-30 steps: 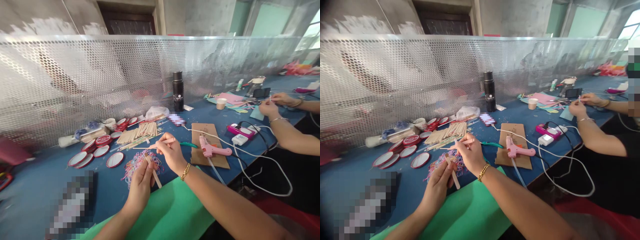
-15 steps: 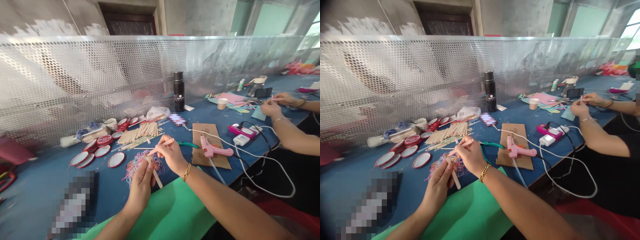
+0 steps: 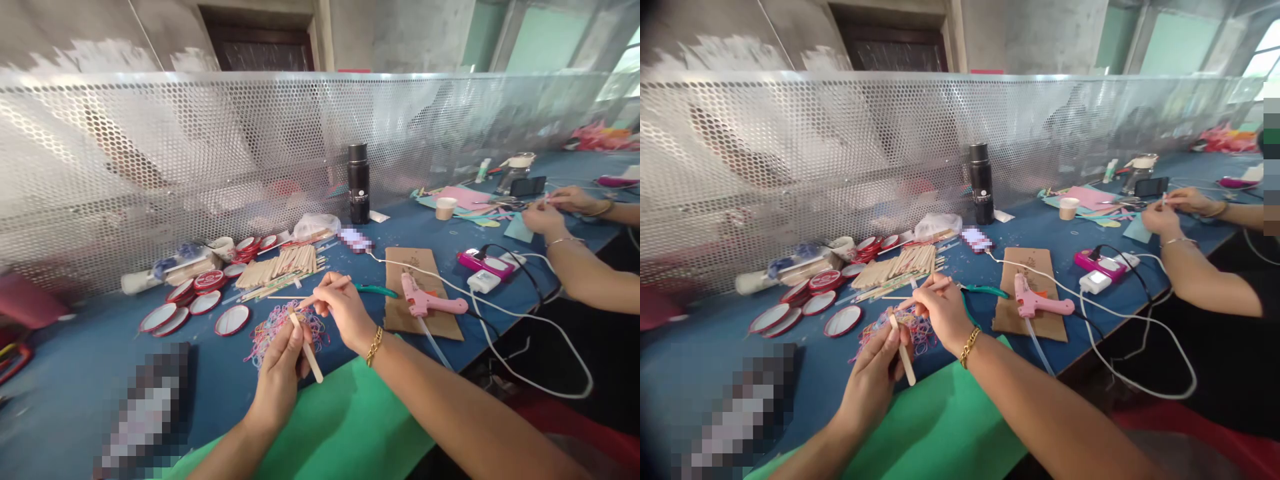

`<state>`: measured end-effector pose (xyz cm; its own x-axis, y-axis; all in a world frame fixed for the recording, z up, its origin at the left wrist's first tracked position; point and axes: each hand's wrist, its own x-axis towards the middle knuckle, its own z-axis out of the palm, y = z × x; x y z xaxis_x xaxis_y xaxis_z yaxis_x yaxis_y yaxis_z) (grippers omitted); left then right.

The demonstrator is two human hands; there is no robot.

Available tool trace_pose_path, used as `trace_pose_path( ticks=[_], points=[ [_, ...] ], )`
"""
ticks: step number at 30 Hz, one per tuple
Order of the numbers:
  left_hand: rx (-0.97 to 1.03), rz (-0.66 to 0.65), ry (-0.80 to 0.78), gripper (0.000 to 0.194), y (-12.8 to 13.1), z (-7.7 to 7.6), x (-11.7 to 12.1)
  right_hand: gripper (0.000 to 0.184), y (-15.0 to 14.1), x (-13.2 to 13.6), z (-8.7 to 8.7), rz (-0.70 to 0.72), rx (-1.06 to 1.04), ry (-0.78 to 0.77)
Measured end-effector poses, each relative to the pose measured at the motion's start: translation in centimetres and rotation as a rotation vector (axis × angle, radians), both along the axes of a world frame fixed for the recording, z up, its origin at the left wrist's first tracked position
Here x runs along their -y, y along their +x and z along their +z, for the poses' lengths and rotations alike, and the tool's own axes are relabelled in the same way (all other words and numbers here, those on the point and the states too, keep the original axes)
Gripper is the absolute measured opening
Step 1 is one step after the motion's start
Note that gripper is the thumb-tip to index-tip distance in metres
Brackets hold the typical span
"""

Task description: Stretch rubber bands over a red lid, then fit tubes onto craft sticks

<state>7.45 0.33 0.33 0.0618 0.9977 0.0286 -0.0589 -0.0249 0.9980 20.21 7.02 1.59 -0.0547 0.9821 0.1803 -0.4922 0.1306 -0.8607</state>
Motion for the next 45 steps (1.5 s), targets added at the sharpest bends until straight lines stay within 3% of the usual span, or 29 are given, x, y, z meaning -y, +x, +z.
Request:
trace_pose_path(
  ticks=[9,16,21,25,31,38,45],
  points=[
    [0.052,-0.027,-0.011,0.041,-0.1,0.2,0.2,0.020,0.0,-0.2,0.3,-0.067,-0.111,-0.032],
    [0.121,-0.034,-0.029,0.038,0.2,0.3,0.4,0.021,-0.2,0.0,0.4,0.077,-0.124,-0.066],
    [0.116,-0.083,-0.023,0.039,0.0,-0.1,0.5,0.020,-0.2,-0.2,0.3,-0.039,-0.121,-0.048],
    [0.015,-0.032,-0.014,0.044,-0.1,-0.1,0.3,0.020,-0.1,-0.3,0.0,-0.028,-0.120,-0.042],
    [-0.089,0.036,0.012,0.046,0.2,0.4,0.2,0.016,0.3,0.4,0.5,-0.028,0.035,0.035],
    [-0.134,0.081,0.030,0.048,0.4,0.6,0.2,0.019,0.7,0.8,1.1,-0.184,0.195,0.133],
    [-0.175,0.099,0.048,0.050,0.4,0.4,0.0,0.018,0.6,0.9,1.0,-0.121,0.219,0.165]
  ],
)
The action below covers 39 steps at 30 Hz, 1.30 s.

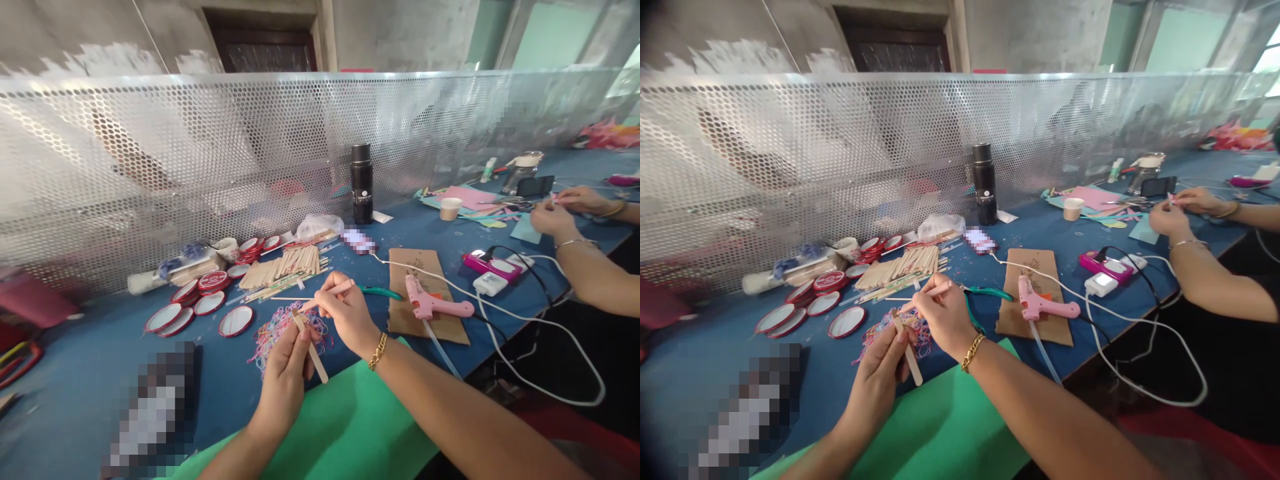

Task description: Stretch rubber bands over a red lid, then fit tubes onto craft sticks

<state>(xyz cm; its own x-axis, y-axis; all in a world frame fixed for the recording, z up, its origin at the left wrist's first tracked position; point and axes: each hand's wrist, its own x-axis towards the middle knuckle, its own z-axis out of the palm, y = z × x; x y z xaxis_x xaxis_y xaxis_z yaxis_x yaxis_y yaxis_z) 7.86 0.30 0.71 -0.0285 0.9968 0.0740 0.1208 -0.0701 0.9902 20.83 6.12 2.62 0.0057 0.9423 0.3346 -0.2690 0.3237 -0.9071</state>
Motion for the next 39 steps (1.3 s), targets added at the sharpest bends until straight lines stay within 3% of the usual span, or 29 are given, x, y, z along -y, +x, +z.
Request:
trace_pose_path(
  ticks=[4,8,13,17,21,26,39],
  points=[
    [-0.014,0.006,0.009,0.049,0.01,0.02,0.04,0.018,-0.05,-0.21,-0.13,-0.039,-0.055,-0.026],
    [-0.024,0.009,0.001,0.049,0.13,0.28,0.12,0.017,-0.17,-0.33,-0.39,0.030,-0.058,-0.029],
    [-0.040,0.004,0.003,0.048,0.24,0.48,0.21,0.018,-0.20,-0.39,-0.56,-0.023,-0.081,-0.040],
    [-0.060,-0.006,0.007,0.048,0.22,0.48,0.23,0.017,-0.26,-0.34,-0.54,0.046,-0.082,-0.030],
    [-0.055,0.001,0.008,0.048,0.17,0.45,0.12,0.018,-0.28,-0.38,-0.47,-0.023,-0.083,-0.039],
    [-0.072,-0.010,0.007,0.048,0.05,0.24,0.02,0.017,-0.30,-0.34,-0.40,0.041,-0.073,-0.027],
    [-0.085,-0.010,0.030,0.052,-0.05,-0.02,0.00,0.018,-0.10,-0.50,-0.42,-0.011,-0.074,-0.036]
  ],
)
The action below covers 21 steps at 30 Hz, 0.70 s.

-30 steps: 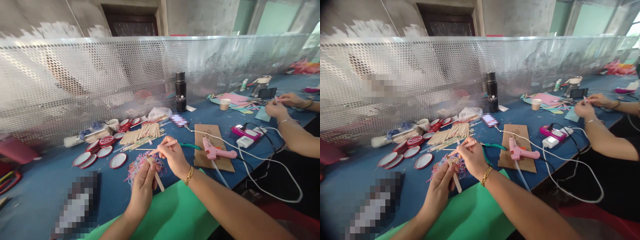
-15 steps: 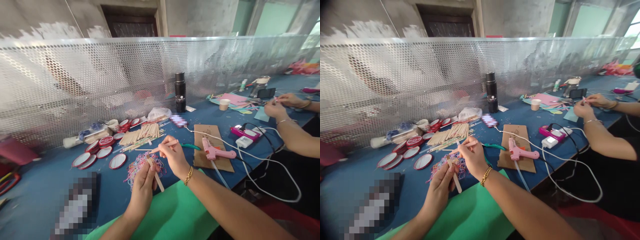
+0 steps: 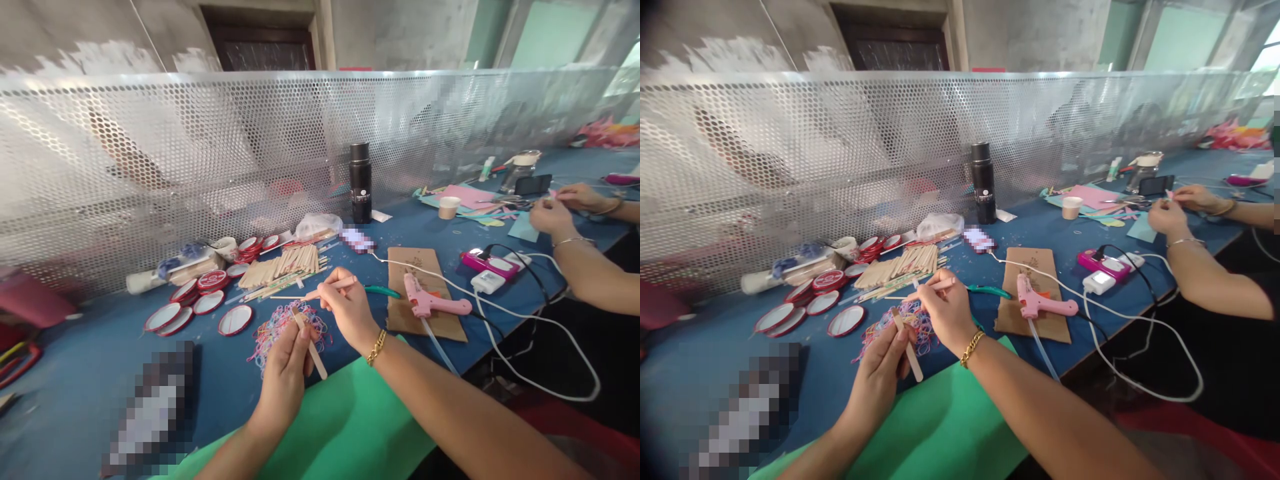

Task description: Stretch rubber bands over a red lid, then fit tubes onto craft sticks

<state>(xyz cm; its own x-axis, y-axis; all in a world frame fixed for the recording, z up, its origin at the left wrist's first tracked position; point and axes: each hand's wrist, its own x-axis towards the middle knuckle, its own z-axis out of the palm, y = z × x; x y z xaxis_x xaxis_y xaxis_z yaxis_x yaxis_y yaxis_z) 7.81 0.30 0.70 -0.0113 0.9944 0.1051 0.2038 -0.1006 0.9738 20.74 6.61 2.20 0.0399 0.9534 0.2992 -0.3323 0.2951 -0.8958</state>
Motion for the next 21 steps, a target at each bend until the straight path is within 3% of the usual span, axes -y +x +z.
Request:
trace_pose_path(
  ticks=[8,14,21],
  points=[
    [0.044,0.006,-0.020,0.055,-0.09,-0.34,-0.16,0.017,0.07,0.34,0.09,0.038,0.055,0.041],
    [0.057,0.013,-0.014,0.055,-0.15,-0.41,-0.27,0.019,0.25,0.31,0.18,-0.062,0.117,0.049],
    [0.060,0.020,-0.017,0.057,-0.05,-0.28,-0.14,0.019,0.12,0.84,0.46,-0.032,0.156,0.076]
  ],
)
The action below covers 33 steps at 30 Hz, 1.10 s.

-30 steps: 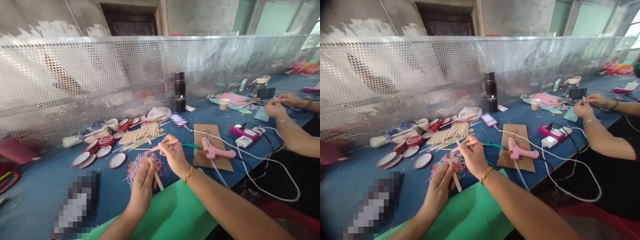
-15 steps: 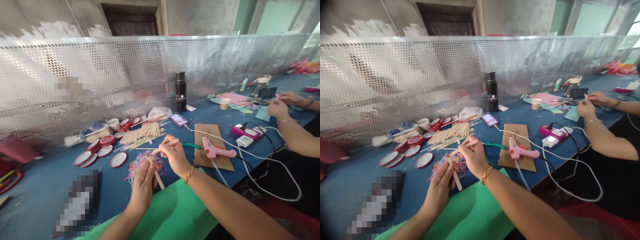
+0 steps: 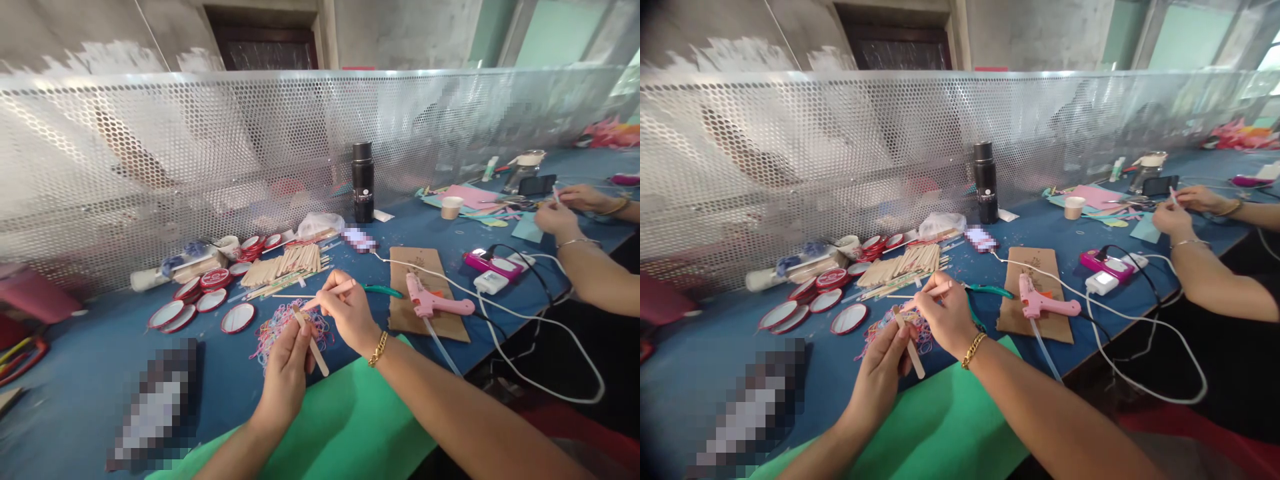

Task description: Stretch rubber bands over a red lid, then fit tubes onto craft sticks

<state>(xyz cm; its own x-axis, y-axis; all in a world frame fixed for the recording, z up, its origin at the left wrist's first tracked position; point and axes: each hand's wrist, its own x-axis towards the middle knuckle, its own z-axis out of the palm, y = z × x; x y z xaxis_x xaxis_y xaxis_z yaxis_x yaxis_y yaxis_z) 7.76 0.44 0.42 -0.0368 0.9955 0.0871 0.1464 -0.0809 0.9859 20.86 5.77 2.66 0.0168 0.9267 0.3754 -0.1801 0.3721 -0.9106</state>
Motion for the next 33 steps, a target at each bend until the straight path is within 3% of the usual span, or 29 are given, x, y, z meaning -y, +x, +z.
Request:
trace_pose_path(
  ticks=[15,23,33],
  points=[
    [-0.063,-0.013,0.020,0.053,-0.13,-0.33,-0.14,0.020,-0.19,-0.13,-0.29,0.026,0.015,0.019],
    [-0.053,0.007,0.032,0.052,-0.03,-0.02,0.00,0.017,0.05,-0.46,-0.56,-0.062,0.022,0.026],
    [-0.033,-0.012,0.008,0.051,0.31,0.52,0.22,0.018,-0.15,-0.08,-0.15,0.016,0.005,0.008]
  ],
)
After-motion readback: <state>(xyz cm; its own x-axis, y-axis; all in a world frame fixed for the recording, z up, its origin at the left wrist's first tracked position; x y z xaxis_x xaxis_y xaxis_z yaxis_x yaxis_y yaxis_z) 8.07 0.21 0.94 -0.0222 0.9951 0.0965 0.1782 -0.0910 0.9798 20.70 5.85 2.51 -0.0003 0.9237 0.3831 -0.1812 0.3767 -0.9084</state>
